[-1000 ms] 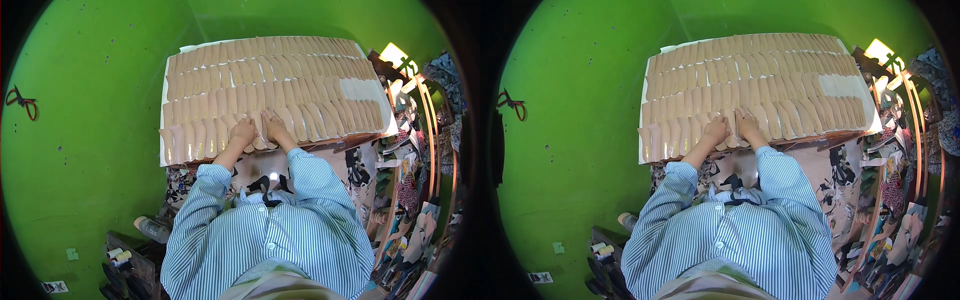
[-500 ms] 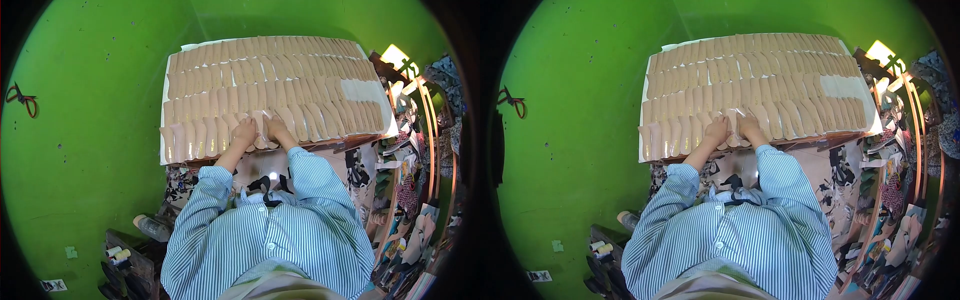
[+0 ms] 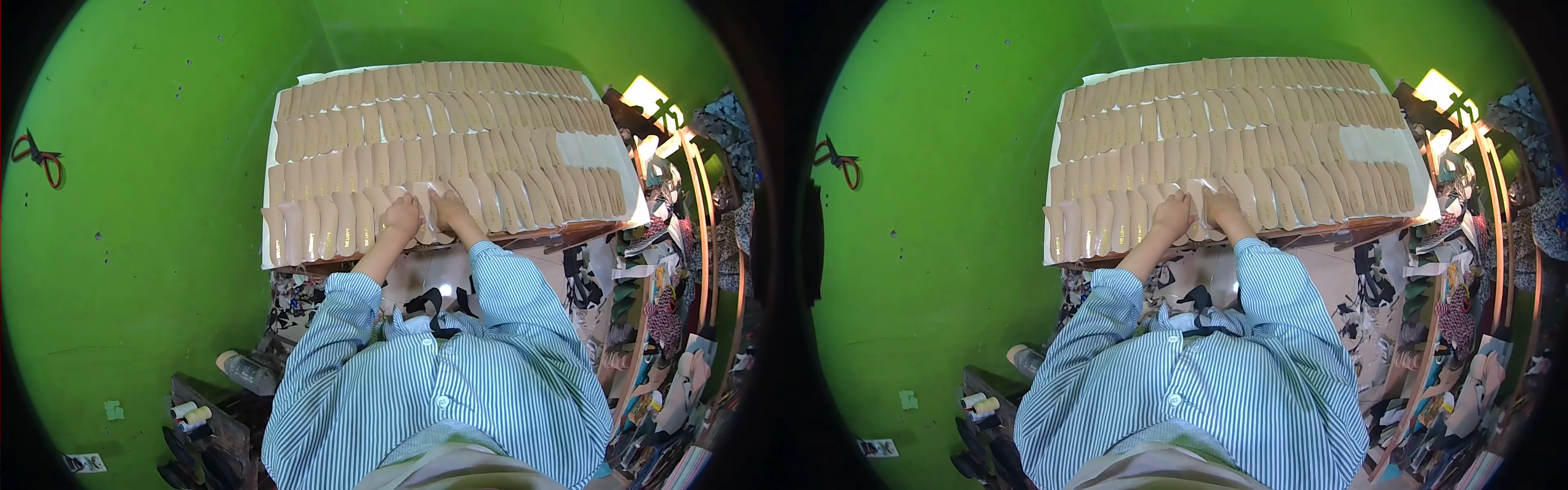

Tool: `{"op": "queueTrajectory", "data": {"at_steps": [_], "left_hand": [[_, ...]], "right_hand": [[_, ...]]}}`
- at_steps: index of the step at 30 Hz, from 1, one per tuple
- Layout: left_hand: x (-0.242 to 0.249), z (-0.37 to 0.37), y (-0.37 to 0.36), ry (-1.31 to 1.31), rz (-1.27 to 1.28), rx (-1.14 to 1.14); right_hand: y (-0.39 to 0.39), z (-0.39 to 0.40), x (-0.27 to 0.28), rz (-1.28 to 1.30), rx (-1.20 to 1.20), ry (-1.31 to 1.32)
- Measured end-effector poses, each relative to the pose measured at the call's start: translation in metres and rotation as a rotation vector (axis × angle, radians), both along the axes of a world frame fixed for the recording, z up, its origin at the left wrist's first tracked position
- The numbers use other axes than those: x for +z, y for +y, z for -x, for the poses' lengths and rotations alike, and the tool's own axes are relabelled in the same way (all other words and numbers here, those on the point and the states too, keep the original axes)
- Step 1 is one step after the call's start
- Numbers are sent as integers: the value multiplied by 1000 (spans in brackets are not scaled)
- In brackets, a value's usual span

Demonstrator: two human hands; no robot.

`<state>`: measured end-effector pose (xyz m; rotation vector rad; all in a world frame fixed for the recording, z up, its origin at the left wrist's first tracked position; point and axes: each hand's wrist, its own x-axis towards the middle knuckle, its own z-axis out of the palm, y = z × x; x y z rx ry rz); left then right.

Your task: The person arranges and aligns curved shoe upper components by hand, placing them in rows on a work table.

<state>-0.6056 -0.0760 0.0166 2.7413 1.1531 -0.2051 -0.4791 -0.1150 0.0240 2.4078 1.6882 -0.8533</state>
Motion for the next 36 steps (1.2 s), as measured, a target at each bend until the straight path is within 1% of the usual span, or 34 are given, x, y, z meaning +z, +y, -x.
{"op": "queueTrajectory", "data": {"at_steps": [2, 4, 7, 8, 9, 16, 23, 26, 34, 36], "left_hand": [[0, 1, 1, 1, -7, 1], [9, 4, 3, 52, 31, -54], [23, 7, 5, 128, 79, -86], [25, 7, 5, 128, 78, -88], [26, 7, 7, 137, 89, -97], [19, 4, 12, 180, 100, -117], [10, 5, 13, 143, 125, -75], [9, 5, 14, 158, 108, -79], [11, 7, 13, 100, 124, -61], [11, 10, 13, 93, 130, -74]], "right_hand": [[-1, 1, 1, 11, 14, -28], [-3, 4, 3, 23, 30, -54], [-3, 5, 2, -3, 14, -52], [-3, 4, 1, 2, 42, -67], [-3, 4, 2, 7, 69, -82], [-3, 3, 7, 32, 56, -39], [-1, 0, -6, 0, 69, -56], [-2, 0, -2, -8, 68, -61], [-5, 1, 0, -17, 67, -59], [-11, 2, -7, -133, 53, -62]]}}
